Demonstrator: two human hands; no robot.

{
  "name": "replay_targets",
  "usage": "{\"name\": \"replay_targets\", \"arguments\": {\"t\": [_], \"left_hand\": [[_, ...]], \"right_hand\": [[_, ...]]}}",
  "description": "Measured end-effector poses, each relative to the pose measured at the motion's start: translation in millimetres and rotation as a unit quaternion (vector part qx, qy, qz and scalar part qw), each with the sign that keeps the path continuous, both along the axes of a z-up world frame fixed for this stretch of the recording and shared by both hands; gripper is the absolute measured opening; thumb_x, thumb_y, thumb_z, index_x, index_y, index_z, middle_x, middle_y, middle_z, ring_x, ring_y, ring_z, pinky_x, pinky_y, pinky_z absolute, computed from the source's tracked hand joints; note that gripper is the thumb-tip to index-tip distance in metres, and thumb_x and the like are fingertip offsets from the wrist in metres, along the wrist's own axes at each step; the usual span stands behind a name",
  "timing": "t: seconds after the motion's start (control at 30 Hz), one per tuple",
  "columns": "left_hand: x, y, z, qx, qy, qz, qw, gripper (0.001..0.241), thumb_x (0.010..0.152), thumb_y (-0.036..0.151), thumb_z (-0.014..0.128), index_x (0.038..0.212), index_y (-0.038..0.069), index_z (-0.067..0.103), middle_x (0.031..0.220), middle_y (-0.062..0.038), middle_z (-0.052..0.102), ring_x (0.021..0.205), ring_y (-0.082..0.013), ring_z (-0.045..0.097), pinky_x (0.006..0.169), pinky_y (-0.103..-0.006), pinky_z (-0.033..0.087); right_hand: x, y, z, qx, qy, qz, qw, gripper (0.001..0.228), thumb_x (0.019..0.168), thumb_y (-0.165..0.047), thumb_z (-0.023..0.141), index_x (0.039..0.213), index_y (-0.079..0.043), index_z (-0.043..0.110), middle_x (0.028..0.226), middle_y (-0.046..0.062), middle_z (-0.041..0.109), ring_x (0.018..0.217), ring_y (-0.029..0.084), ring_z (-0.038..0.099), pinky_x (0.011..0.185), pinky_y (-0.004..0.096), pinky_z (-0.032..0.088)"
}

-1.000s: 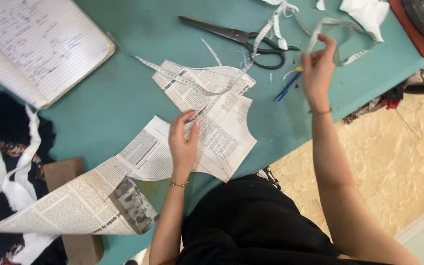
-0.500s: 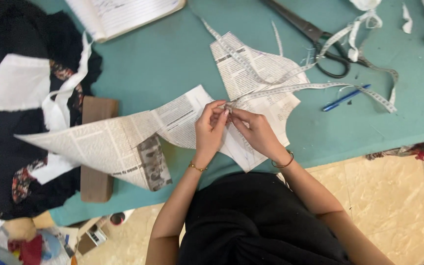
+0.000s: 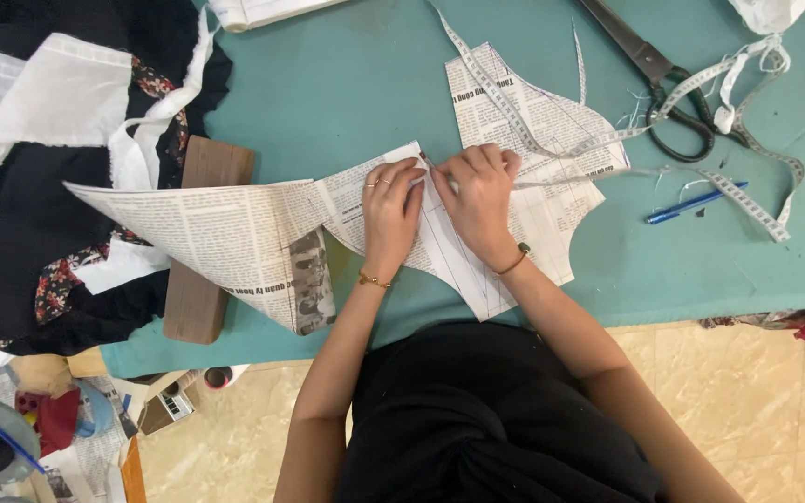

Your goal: Cutting out and measuring dress patterns from newspaper.

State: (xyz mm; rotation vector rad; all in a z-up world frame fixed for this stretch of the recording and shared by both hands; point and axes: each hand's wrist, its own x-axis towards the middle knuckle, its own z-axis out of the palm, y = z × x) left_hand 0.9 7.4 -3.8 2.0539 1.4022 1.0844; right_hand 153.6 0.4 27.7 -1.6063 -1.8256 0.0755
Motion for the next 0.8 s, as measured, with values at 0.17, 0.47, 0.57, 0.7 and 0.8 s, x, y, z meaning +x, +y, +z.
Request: {"name": "replay_targets", "arguments": {"t": [0.17, 0.47, 0.57, 0.7, 0.8], "left_hand": [[1, 0, 1, -0.006, 0.014, -0.014, 1.0, 0.028, 0.093, 0.004, 0.071, 0.12, 0.003, 0.066, 0.135, -0.008, 0.066, 0.125, -0.0307, 0.057, 0.109, -0.0446, 0.044], [1, -1, 5, -0.008, 0.036, -0.021, 0.999, 0.046, 0.094, 0.002, 0.067, 0.139, 0.004, 0.06, 0.142, -0.008, 0.063, 0.124, -0.0291, 0.057, 0.108, -0.0415, 0.042], [1, 0, 4, -0.01, 0.041, -0.022, 0.999, 0.048, 0.094, 0.002, 0.067, 0.141, 0.005, 0.06, 0.143, -0.007, 0.064, 0.124, -0.0274, 0.058, 0.109, -0.0406, 0.043], [1, -1, 1, -0.012, 0.037, -0.022, 0.999, 0.048, 0.094, 0.001, 0.067, 0.141, 0.006, 0.06, 0.144, -0.007, 0.064, 0.125, -0.0266, 0.058, 0.109, -0.0403, 0.042], [2, -2, 0, -0.009, 0.041, -0.019, 0.999, 0.047, 0.094, 0.002, 0.067, 0.141, 0.007, 0.061, 0.145, -0.006, 0.063, 0.125, -0.026, 0.057, 0.109, -0.0399, 0.042]], "right_hand": [[-5, 13, -30, -0.092, 0.115, 0.025, 0.989, 0.015, 0.093, -0.009, 0.075, 0.086, -0.005, 0.062, 0.074, 0.009, 0.066, 0.066, 0.03, 0.062, 0.073, 0.04, 0.045], [-13, 20, -28, -0.07, 0.069, 0.018, 0.995, 0.017, 0.092, -0.006, 0.072, 0.082, -0.003, 0.058, 0.075, 0.01, 0.066, 0.066, 0.031, 0.061, 0.071, 0.041, 0.044], [-16, 15, -19, -0.057, 0.02, 0.02, 0.998, 0.011, 0.089, -0.005, 0.073, 0.084, -0.004, 0.063, 0.077, 0.01, 0.063, 0.074, 0.028, 0.063, 0.076, 0.041, 0.043], [-13, 9, -19, -0.023, 0.02, 0.039, 0.999, 0.005, 0.091, -0.005, 0.071, 0.095, -0.003, 0.069, 0.087, 0.009, 0.064, 0.085, 0.026, 0.063, 0.081, 0.04, 0.043], [-11, 8, -17, -0.016, 0.036, 0.05, 0.998, 0.009, 0.092, -0.003, 0.07, 0.101, -0.003, 0.07, 0.092, 0.009, 0.065, 0.089, 0.028, 0.062, 0.082, 0.04, 0.043]]}}
